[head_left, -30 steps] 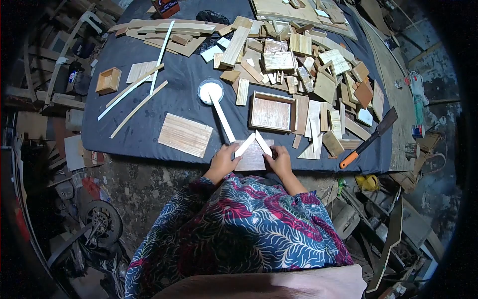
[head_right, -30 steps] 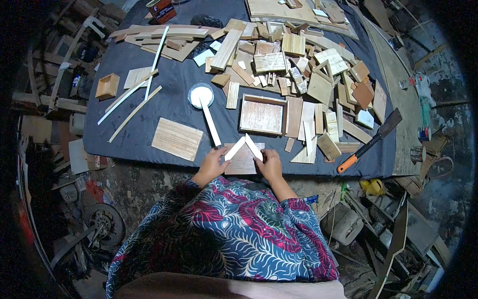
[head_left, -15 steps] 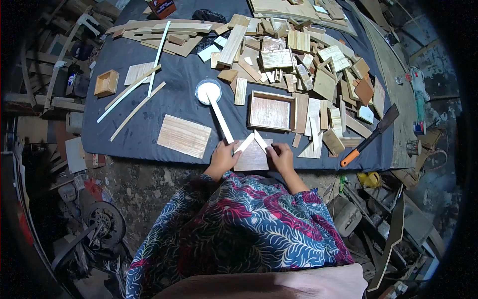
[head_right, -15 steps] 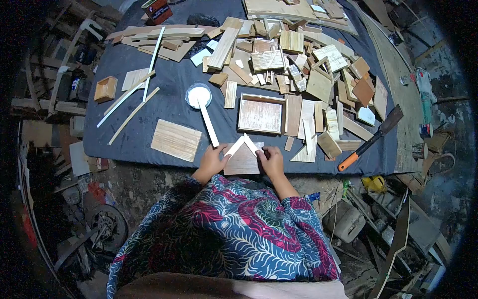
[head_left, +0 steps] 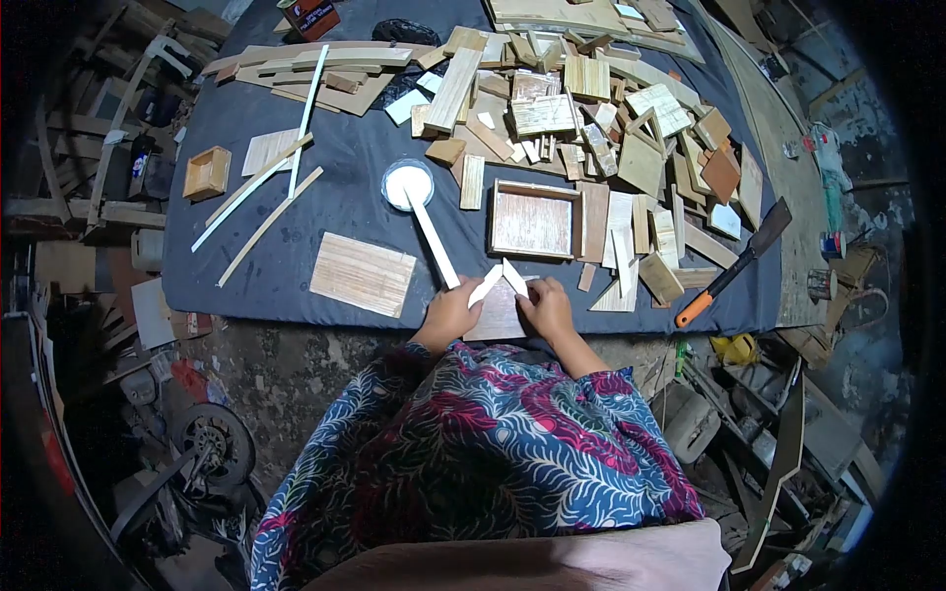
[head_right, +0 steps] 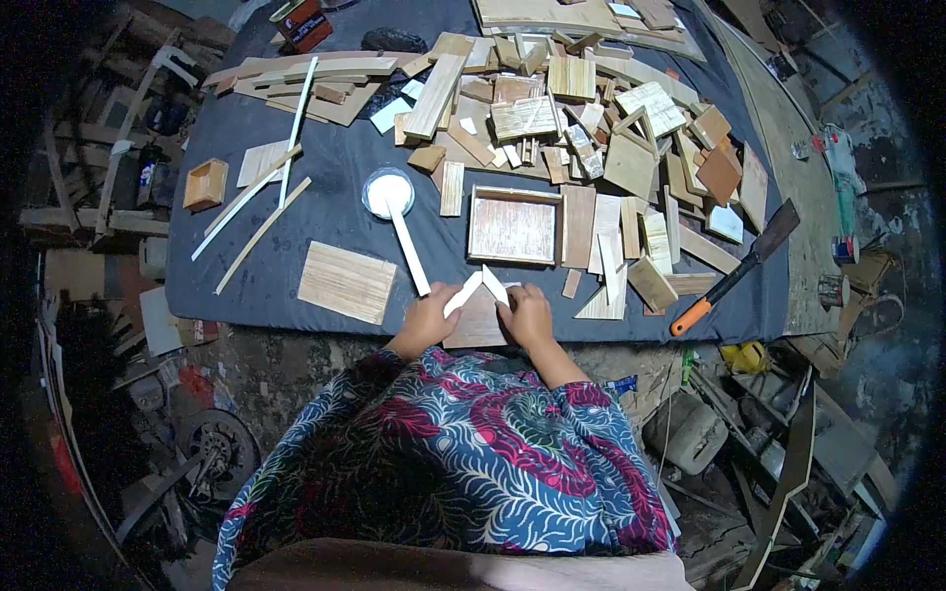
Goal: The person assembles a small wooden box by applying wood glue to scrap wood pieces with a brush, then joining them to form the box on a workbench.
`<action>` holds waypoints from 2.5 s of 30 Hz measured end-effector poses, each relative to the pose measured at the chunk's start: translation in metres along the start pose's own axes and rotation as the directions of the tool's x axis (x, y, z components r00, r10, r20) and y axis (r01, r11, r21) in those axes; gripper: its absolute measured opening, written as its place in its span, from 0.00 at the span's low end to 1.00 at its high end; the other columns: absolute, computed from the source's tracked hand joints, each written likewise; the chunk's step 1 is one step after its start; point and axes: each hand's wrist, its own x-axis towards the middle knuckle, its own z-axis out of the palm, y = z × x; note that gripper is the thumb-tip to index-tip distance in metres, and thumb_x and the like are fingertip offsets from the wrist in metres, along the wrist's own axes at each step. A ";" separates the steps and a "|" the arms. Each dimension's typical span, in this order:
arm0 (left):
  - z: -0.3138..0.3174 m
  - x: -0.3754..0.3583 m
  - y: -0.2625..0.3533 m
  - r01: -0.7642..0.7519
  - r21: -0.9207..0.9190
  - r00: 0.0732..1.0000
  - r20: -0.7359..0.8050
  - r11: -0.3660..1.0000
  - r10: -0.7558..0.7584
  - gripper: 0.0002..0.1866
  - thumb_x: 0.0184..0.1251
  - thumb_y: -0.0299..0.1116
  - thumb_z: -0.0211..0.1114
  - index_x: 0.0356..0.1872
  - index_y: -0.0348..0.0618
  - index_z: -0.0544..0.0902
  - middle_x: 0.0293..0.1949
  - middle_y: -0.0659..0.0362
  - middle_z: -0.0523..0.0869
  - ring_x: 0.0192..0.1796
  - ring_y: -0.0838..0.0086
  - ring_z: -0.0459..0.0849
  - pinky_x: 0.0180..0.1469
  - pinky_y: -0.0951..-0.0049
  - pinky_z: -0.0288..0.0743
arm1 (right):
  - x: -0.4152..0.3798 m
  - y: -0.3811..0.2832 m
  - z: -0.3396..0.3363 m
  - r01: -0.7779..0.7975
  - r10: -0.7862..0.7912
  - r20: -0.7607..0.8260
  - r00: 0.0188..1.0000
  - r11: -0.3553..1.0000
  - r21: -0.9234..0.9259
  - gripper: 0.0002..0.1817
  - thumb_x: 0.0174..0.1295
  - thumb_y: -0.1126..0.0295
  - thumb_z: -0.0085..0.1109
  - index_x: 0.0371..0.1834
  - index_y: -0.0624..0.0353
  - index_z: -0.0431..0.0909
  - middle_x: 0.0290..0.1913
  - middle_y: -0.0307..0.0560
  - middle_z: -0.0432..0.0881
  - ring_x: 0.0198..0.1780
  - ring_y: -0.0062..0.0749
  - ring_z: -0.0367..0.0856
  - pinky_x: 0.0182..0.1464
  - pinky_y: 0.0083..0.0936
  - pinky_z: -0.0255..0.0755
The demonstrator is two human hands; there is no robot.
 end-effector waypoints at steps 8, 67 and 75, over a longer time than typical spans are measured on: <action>0.006 0.000 -0.006 -0.018 0.006 1.000 -0.026 1.000 0.018 0.17 0.54 0.33 0.59 0.47 0.45 0.75 0.41 0.52 0.75 0.41 0.52 0.76 0.42 0.60 0.71 | 0.000 -0.003 -0.001 0.116 -0.115 0.015 0.993 0.974 -0.193 0.12 0.46 0.64 0.61 0.31 0.59 0.79 0.31 0.51 0.75 0.38 0.46 0.73 0.39 0.36 0.68; 0.011 -0.017 -0.017 -0.090 0.087 0.994 -0.055 0.992 0.095 0.17 0.50 0.29 0.60 0.44 0.41 0.74 0.43 0.48 0.74 0.46 0.49 0.71 0.48 0.59 0.67 | -0.015 0.128 -0.080 -0.621 0.561 -0.422 0.712 0.784 -0.004 0.22 0.44 0.57 0.63 0.34 0.66 0.76 0.42 0.61 0.74 0.46 0.53 0.70 0.48 0.39 0.65; 0.004 -0.023 -0.004 -0.078 0.090 0.993 -0.085 0.993 0.086 0.19 0.52 0.32 0.61 0.47 0.43 0.73 0.44 0.51 0.74 0.47 0.53 0.71 0.49 0.61 0.66 | -0.004 0.157 -0.094 -0.360 0.580 -0.374 0.723 0.779 0.513 0.13 0.45 0.69 0.65 0.31 0.64 0.75 0.25 0.41 0.77 0.28 0.22 0.74 0.31 0.20 0.69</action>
